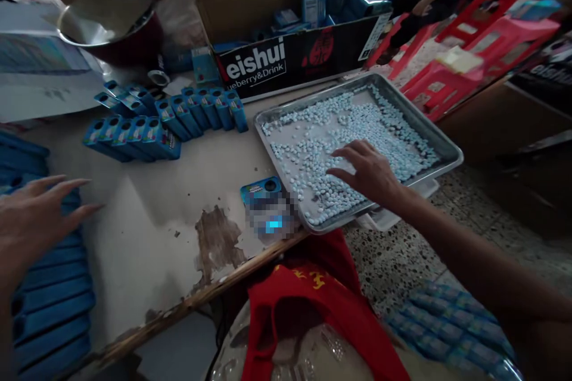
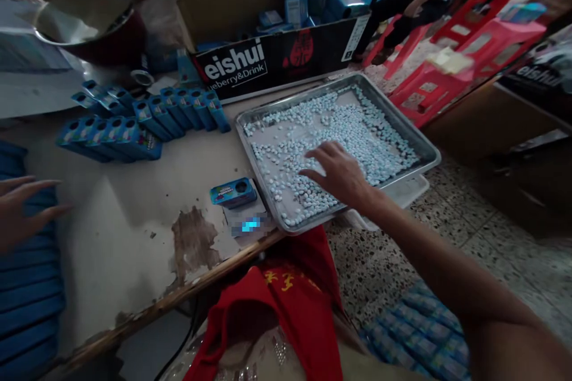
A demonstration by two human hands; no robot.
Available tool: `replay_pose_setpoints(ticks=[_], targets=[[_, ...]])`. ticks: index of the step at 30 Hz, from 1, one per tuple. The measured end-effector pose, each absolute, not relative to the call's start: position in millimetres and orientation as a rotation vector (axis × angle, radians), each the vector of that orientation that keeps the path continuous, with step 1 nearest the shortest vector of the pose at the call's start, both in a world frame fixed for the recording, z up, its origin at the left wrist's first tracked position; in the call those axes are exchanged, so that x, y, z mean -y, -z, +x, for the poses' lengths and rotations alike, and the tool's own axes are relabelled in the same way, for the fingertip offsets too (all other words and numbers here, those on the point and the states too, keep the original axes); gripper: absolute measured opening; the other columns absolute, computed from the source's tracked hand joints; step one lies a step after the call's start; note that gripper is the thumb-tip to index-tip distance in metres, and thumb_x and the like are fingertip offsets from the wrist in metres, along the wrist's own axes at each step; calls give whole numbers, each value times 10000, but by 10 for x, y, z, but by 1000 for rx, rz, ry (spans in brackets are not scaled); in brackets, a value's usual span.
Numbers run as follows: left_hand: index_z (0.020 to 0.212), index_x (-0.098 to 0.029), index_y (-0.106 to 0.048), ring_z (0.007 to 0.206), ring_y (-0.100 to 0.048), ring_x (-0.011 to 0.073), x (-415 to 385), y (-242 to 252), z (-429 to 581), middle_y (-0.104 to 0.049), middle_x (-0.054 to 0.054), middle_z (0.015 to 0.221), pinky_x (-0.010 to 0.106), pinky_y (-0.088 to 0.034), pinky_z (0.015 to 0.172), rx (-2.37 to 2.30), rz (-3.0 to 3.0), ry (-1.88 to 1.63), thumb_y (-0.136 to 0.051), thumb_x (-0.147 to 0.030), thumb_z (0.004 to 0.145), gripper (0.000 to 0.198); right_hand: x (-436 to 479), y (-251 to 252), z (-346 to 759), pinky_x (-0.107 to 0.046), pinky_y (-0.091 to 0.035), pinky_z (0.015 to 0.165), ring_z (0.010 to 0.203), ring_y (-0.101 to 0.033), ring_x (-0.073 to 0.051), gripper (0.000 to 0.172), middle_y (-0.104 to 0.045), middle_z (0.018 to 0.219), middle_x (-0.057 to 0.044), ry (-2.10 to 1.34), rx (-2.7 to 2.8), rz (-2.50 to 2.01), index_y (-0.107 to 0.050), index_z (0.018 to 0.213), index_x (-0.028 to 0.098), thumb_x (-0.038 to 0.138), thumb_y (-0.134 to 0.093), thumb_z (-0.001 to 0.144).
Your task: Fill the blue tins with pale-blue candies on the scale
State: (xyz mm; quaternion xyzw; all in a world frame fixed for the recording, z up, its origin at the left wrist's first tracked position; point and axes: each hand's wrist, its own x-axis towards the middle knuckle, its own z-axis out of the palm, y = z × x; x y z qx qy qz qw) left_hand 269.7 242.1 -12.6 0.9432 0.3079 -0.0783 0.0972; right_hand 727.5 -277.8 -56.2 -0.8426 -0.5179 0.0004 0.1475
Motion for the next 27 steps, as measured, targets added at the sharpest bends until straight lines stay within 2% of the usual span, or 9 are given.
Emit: replay_pose_setpoints(ticks=[2, 5, 6, 9, 14, 17, 21, 24, 27], targets=[[1466, -1034, -424, 1709, -533, 513, -2150, 107, 2799, -383, -578, 1701, 682, -408, 1419, -1231, 2684, -237, -678, -843, 770, 765, 3035, 772, 7574, -641, -631, 1149, 1405, -703, -464, 461, -741, 1483, -240, 6, 1395, -2412, -748, 1514, 250, 511, -688, 1139], [1415, -579, -789, 1633, -637, 457, -1891, 120, 3093, -773, -182, 1606, 643, -443, 1451, -1423, 2395, -477, -807, -755, 771, 667, 3096, 1060, 7766, -719, -613, 1187, 1521, -646, -535, 546, -645, 1660, -292, 1, 1413, -2334, -697, 1598, 291, 571, -679, 1129], [1361, -418, -784, 1576, -676, 442, -1898, 154, 3191, -826, -59, 1513, 638, -447, 1447, -1489, 2224, -636, -875, -702, 766, 666, 3024, 1115, 7761, -745, -599, 1210, 1536, -645, -539, 534, -650, 1664, -278, 4, 1438, -2269, -700, 1591, 306, 567, -679, 1126], [1492, -237, -624, 1414, -738, 362, -2160, 329, 3380, -795, 86, 1439, 571, -595, 1263, -1639, 2019, -812, -715, -776, 1030, 716, 2609, 1093, 7621, -786, -580, 1233, 1506, -690, -526, 437, -701, 1616, -230, -3, 1455, -2102, -743, 1523, 381, 554, -685, 1127], [1415, -224, -677, 1505, -653, 321, -2843, 673, 3506, -806, 112, 1275, 448, -565, 1111, -1632, 1841, -793, -348, -938, 1151, 829, 1542, 686, 7419, -738, -646, 1150, 1407, -744, -496, 480, -756, 1483, -184, -121, 1512, -1875, -751, 1568, 417, 570, -681, 1119], [1373, -212, -729, 1564, -613, 293, -3254, 785, 3606, -807, 148, 1389, 429, -524, 1116, -1485, 1777, -745, -234, -1012, 1120, 974, 810, 482, 7437, -711, -625, 1187, 1434, -717, -499, 539, -745, 1522, -204, -135, 1754, -1792, -749, 1584, 328, 552, -717, 1095], [1526, -263, -681, 1557, -647, 342, -3783, 859, 3771, -711, 176, 1631, 496, -562, 1225, -1300, 1640, -827, -321, -1070, 1031, 1014, -69, 330, 7539, -699, -549, 1302, 1598, -610, -494, 747, -643, 1724, -211, -123, 2120, -1768, -670, 1690, 245, 493, -841, 1007], [1504, -254, -690, 1514, -688, 349, -4108, 920, 3941, -727, 177, 1604, 524, -548, 1284, -1150, 1548, -813, -495, -998, 1028, 904, -622, 256, 7577, -688, -538, 1306, 1609, -604, -477, 858, -640, 1748, -180, -143, 2148, -1814, -607, 1756, 266, 479, -894, 975], [1468, -226, -701, 1487, -712, 331, -4327, 961, 4150, -773, 166, 1512, 500, -559, 1276, -992, 1526, -799, -504, -992, 1052, 894, -1131, 203, 7498, -660, -511, 1321, 1633, -575, -474, 961, -627, 1776, -162, -219, 2142, -1846, -538, 1814, 308, 480, -941, 958]])
